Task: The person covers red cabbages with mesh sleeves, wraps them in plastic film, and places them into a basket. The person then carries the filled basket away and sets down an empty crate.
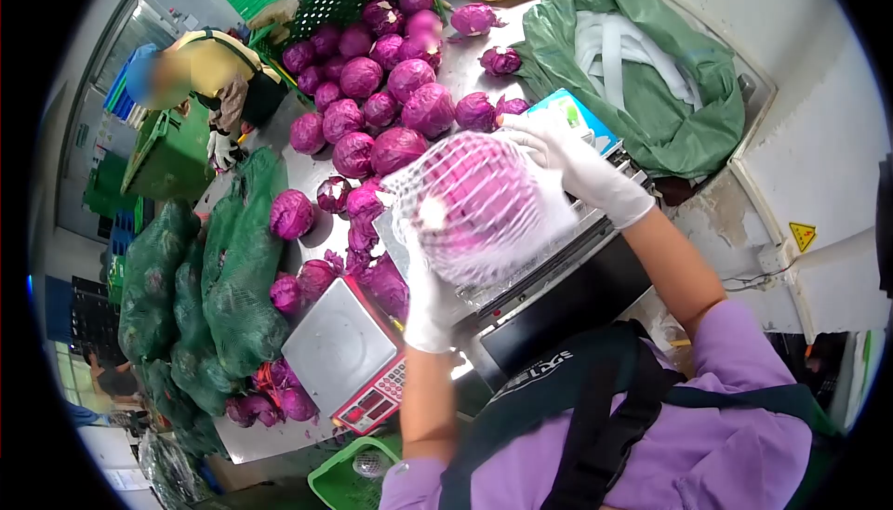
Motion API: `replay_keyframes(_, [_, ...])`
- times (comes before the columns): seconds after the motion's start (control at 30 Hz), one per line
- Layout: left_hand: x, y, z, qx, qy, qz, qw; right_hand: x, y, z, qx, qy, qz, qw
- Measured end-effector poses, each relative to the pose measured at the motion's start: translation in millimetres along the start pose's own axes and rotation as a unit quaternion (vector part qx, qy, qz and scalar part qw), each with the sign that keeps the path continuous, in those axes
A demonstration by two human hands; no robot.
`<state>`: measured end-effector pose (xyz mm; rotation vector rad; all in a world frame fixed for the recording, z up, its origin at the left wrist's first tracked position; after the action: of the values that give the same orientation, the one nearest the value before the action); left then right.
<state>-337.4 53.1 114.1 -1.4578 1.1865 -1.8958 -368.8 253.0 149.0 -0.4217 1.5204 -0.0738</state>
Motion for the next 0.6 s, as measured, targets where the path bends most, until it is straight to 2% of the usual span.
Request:
replay_keyframes(0.03, [11,19,-5,0.08,-0.044,-0.092,0.992,-15,-14,10,-0.053,-0.01,-0.105,0.993])
replay_keyframes(0.07, [20,-1,-8,0.072,-0.061,-0.215,0.972,-15,-9,7,-0.03,0.017,0.102,0.994])
replay_keyframes(0.1, [27,-21,-11,0.064,-0.075,-0.335,0.937,-11,-8,2,-0.005,0.044,0.303,0.952])
replay_keyframes(0.13, [22,-17,-19,0.06,-0.054,-0.353,0.932,4,-2,-9,0.031,0.027,0.313,0.949])
replay_keyframes(0.17, [14,-5,-28,0.035,-0.038,-0.364,0.93,17,7,-17,0.029,0.025,0.314,0.949])
replay_keyframes(0.23, [-4,19,-37,0.046,-0.033,-0.368,0.928,47,31,-38,0.023,0.003,0.305,0.952])
replay_keyframes(0.27, [-15,29,-39,0.053,0.002,-0.327,0.943,55,35,-44,0.034,0.004,0.334,0.942])
replay_keyframes(0.3, [-24,41,-41,0.05,0.04,-0.377,0.924,61,42,-48,0.03,0.0,0.333,0.942])
replay_keyframes(0.37, [-24,48,-53,0.014,0.034,-0.367,0.93,53,38,-49,0.002,-0.034,0.336,0.941])
replay_keyframes(0.4, [-28,52,-46,0.054,0.114,-0.326,0.937,48,35,-49,-0.003,-0.045,0.355,0.934])
replay_keyframes(0.43, [-27,57,-46,0.063,0.154,-0.362,0.917,49,37,-51,-0.01,-0.048,0.357,0.933])
replay_keyframes(0.53, [-20,52,-40,0.061,0.154,-0.343,0.925,54,42,-56,-0.074,-0.075,0.398,0.911])
replay_keyframes(0.6, [-11,65,-40,0.048,0.125,-0.369,0.92,59,56,-54,-0.038,-0.067,0.396,0.915])
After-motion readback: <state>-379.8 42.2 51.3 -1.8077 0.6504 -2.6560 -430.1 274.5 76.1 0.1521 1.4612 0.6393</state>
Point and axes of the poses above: each hand's wrist, its own z-axis away from the middle knuckle, its own y-axis out of the back of the hand, x = y × z, the point moved 8 cm from there along -z, towards the middle knuckle, and after that the axes turned 14 degrees about z, right-handed, at the moved point
